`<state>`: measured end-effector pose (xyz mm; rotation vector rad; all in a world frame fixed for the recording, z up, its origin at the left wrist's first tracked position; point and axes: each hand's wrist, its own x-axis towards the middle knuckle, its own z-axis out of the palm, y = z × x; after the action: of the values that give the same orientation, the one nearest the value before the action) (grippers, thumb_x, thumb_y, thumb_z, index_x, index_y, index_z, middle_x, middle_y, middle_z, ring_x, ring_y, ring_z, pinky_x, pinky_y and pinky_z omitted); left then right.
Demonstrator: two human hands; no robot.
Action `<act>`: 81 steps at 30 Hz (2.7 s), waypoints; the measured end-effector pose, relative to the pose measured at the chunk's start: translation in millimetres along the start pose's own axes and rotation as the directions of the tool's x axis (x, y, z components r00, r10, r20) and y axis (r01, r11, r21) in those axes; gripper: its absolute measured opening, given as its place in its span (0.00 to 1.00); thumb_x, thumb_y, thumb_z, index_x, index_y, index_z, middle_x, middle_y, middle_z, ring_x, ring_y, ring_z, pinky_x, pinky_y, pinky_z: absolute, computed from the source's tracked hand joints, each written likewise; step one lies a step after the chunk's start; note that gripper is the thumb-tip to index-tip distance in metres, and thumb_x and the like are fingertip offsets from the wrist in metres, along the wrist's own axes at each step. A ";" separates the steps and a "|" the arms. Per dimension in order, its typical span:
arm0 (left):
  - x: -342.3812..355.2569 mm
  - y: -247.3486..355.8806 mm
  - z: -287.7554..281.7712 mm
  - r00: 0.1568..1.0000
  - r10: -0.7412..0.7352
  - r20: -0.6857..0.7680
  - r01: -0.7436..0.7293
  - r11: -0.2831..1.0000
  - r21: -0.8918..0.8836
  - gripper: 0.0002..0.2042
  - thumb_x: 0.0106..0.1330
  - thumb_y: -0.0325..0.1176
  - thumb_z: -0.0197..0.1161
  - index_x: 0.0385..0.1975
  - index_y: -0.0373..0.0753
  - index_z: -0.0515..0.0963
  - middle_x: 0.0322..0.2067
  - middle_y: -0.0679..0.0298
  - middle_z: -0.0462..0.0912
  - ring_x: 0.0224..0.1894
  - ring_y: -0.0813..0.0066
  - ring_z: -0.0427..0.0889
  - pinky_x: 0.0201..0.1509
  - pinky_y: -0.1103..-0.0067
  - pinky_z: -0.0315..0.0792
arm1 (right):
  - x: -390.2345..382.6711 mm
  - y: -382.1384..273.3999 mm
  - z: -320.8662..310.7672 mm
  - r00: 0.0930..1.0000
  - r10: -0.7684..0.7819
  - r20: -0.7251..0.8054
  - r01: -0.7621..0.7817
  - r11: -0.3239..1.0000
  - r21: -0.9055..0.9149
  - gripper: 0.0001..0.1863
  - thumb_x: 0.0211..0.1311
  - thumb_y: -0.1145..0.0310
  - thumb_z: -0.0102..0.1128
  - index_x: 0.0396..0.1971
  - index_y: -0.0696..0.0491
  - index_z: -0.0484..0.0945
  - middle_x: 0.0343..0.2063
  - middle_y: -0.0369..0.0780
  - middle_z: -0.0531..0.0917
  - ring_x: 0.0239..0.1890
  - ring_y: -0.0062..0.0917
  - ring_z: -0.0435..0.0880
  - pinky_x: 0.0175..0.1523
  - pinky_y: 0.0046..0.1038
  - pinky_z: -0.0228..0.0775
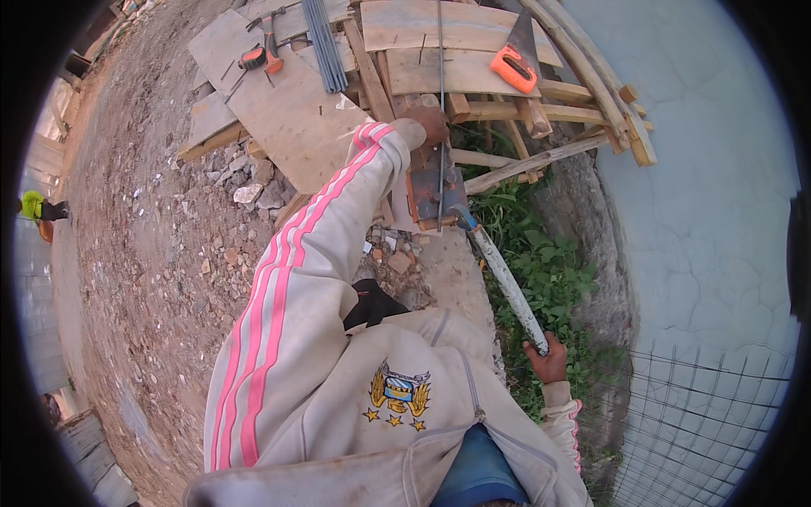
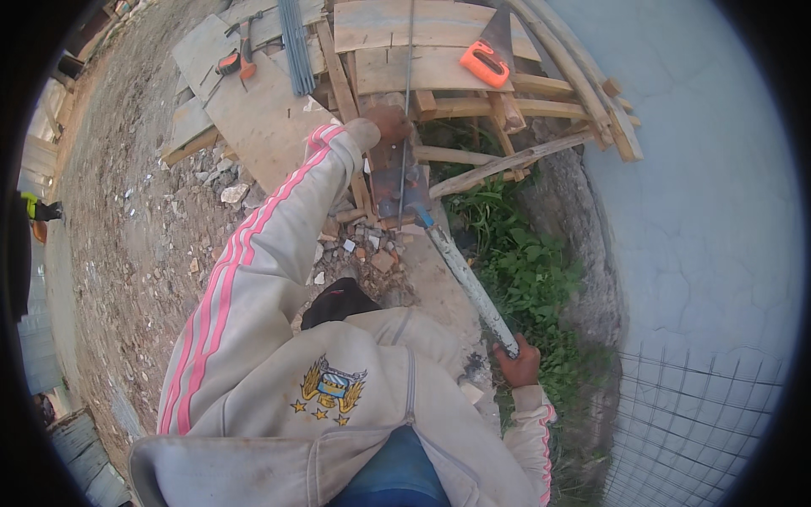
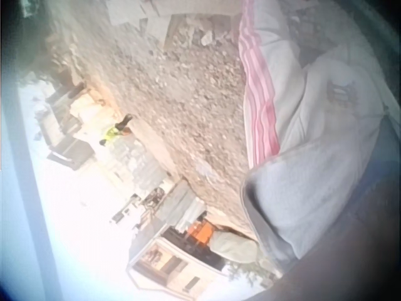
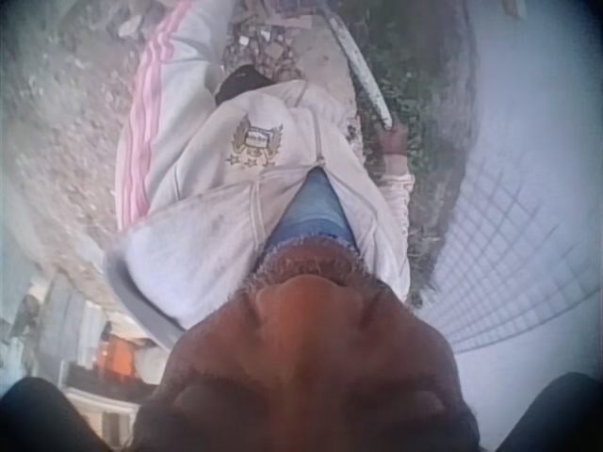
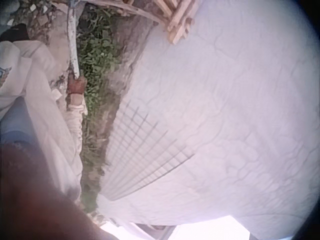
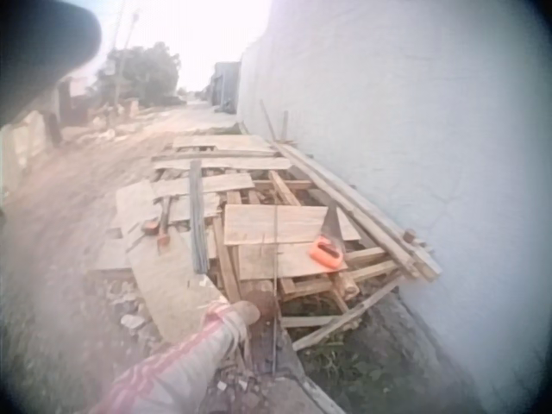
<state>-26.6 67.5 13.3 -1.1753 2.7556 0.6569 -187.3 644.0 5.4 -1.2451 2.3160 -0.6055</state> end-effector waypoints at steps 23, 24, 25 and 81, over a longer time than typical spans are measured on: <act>-9.6 -3.0 11.4 0.991 0.013 -0.135 -0.033 0.988 -0.149 0.19 0.63 0.46 0.60 0.36 0.37 0.88 0.36 0.49 0.88 0.41 0.50 0.88 0.50 0.60 0.79 | 115.7 49.1 -41.9 0.971 -0.237 0.032 0.235 0.925 -0.297 0.18 0.46 0.59 0.77 0.35 0.53 0.84 0.23 0.49 0.84 0.29 0.49 0.85 0.36 0.47 0.76; -10.5 -3.5 15.5 0.989 0.026 -0.145 -0.050 0.984 -0.169 0.19 0.63 0.46 0.60 0.35 0.36 0.88 0.36 0.49 0.88 0.40 0.50 0.88 0.50 0.60 0.79 | 110.0 48.8 -40.9 0.979 -0.197 0.054 0.205 0.934 -0.292 0.19 0.46 0.60 0.77 0.36 0.53 0.84 0.24 0.49 0.84 0.29 0.49 0.85 0.37 0.47 0.76; -11.5 -5.5 16.9 0.987 0.036 -0.156 -0.066 0.980 -0.190 0.19 0.63 0.46 0.60 0.35 0.36 0.88 0.35 0.49 0.88 0.40 0.50 0.88 0.49 0.60 0.79 | 100.5 46.1 -39.6 0.984 -0.161 0.077 0.176 0.941 -0.288 0.19 0.46 0.60 0.78 0.37 0.53 0.84 0.25 0.49 0.85 0.30 0.49 0.85 0.37 0.47 0.76; 12.3 -4.8 -2.5 0.951 0.274 0.146 -0.228 0.935 -0.271 0.17 0.66 0.43 0.58 0.26 0.36 0.86 0.25 0.56 0.88 0.37 0.62 0.90 0.49 0.68 0.82 | -162.6 -309.2 215.1 0.693 0.589 -0.416 -0.633 0.773 0.040 0.25 0.52 0.53 0.77 0.43 0.56 0.83 0.29 0.50 0.86 0.33 0.48 0.87 0.37 0.45 0.78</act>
<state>-31.7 55.2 11.0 -0.7506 2.7474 1.1107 218.6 591.6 34.1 -0.3038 2.9233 -0.5294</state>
